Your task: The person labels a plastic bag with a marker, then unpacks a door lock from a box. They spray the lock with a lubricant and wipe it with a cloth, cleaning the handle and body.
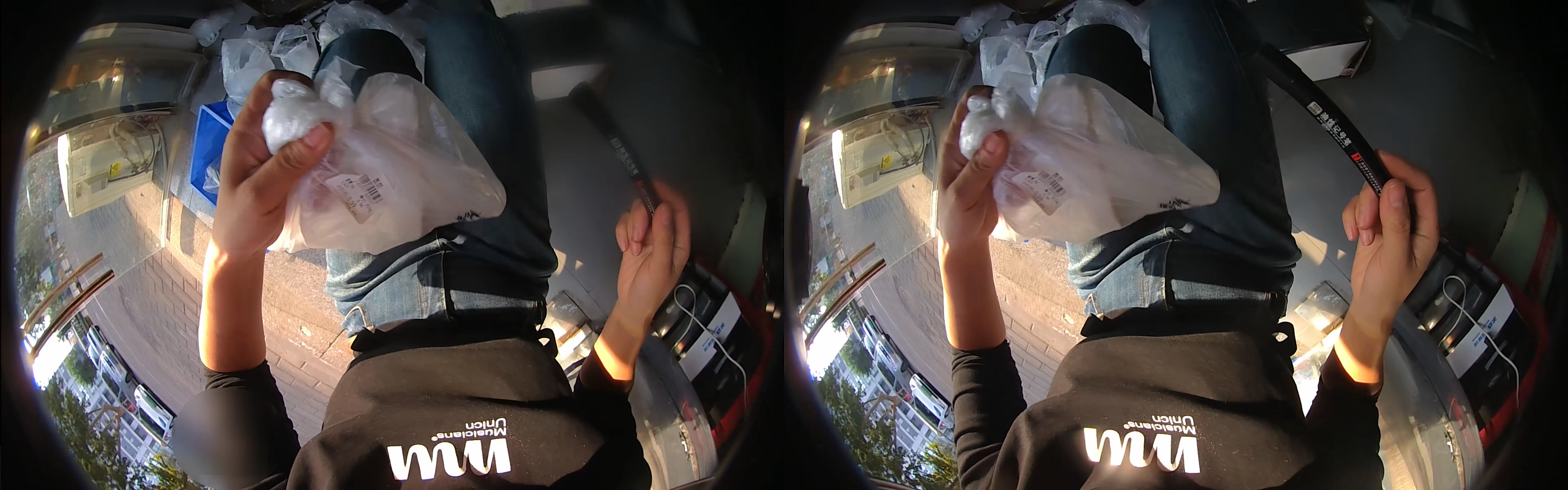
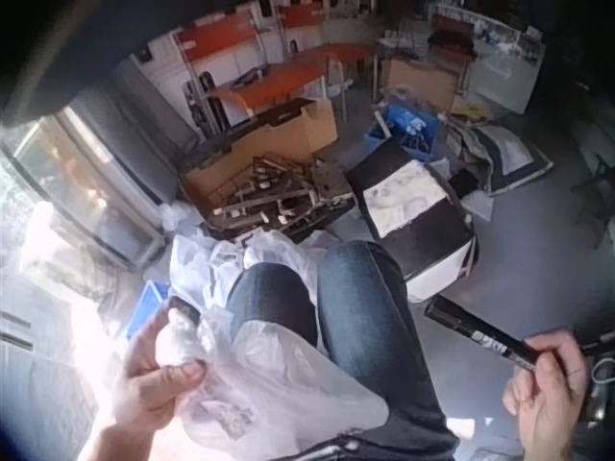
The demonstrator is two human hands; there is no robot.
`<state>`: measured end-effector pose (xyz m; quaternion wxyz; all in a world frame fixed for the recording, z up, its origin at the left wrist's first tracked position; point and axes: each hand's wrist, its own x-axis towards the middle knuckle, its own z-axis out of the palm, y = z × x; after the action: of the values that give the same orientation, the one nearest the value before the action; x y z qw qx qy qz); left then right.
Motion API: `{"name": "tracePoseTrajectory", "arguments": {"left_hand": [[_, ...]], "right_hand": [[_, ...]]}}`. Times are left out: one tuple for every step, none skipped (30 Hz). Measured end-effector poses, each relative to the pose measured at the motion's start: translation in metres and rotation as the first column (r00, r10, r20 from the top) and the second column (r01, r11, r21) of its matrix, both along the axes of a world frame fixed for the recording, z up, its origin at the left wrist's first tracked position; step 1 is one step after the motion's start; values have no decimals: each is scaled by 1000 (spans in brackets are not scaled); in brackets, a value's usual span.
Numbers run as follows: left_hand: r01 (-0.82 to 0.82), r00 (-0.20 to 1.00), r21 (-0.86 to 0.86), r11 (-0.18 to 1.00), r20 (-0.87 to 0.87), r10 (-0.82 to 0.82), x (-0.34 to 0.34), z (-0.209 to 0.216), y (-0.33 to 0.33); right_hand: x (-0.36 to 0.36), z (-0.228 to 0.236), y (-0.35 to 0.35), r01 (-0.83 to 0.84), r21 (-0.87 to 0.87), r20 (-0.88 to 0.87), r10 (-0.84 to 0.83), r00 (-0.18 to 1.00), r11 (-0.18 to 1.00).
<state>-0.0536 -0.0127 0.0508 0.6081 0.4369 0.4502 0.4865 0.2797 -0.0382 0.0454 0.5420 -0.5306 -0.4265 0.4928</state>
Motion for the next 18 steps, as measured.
{"name": "tracePoseTrajectory", "arguments": {"left_hand": [[-114,987,2,993,118,113,-7,8,-6],[-151,960,11,988,238,144,-16,14,-7],[-190,918,20,981,357,171,-30,20,-10],[-184,841,25,983,522,144,-52,22,-13],[-225,797,20,974,579,173,-65,32,-17],[-257,749,21,966,636,186,-76,43,-19],[-287,698,17,958,689,197,-87,53,-22],[-310,645,11,951,737,202,-99,58,-26],[-372,639,26,928,732,235,-109,64,-34],[-421,623,38,906,738,259,-119,67,-41],[-473,596,30,881,747,295,-128,66,-53],[-493,578,36,869,760,296,-141,68,-64],[-528,590,59,847,744,315,-147,67,-74],[-564,597,82,822,727,337,-149,68,-87],[-593,607,106,798,710,357,-151,69,-95],[-548,624,167,819,734,268,-153,67,-102],[-555,625,182,812,736,262,-154,68,-105],[-564,613,185,804,746,258,-154,63,-110]], "right_hand": [[-3,2,4,-10,5,-11,10,1000,1000],[-5,1,7,-26,26,-3,26,1000,999],[-6,1,7,-27,29,14,26,1000,999],[-9,0,9,-39,41,9,39,999,998],[-13,-1,12,-58,55,-2,59,998,997],[-14,-1,14,-74,62,-22,76,997,995],[-15,-3,16,-92,61,-43,95,995,994],[-14,-5,17,-101,74,-43,105,994,992],[-14,-7,19,-110,79,-44,113,993,991],[-15,-8,20,-92,72,-32,94,995,993],[-15,-9,18,-78,46,-10,79,997,996],[-11,-13,21,-166,57,-58,169,984,984],[-25,-10,24,-130,62,-34,133,991,990],[-44,-4,25,-97,68,-10,98,995,993],[-57,0,29,-58,74,13,57,998,996],[-62,-5,39,-236,174,15,237,971,956],[-76,-12,52,-367,282,17,378,926,886],[-104,-8,66,-489,347,39,509,860,800]]}}
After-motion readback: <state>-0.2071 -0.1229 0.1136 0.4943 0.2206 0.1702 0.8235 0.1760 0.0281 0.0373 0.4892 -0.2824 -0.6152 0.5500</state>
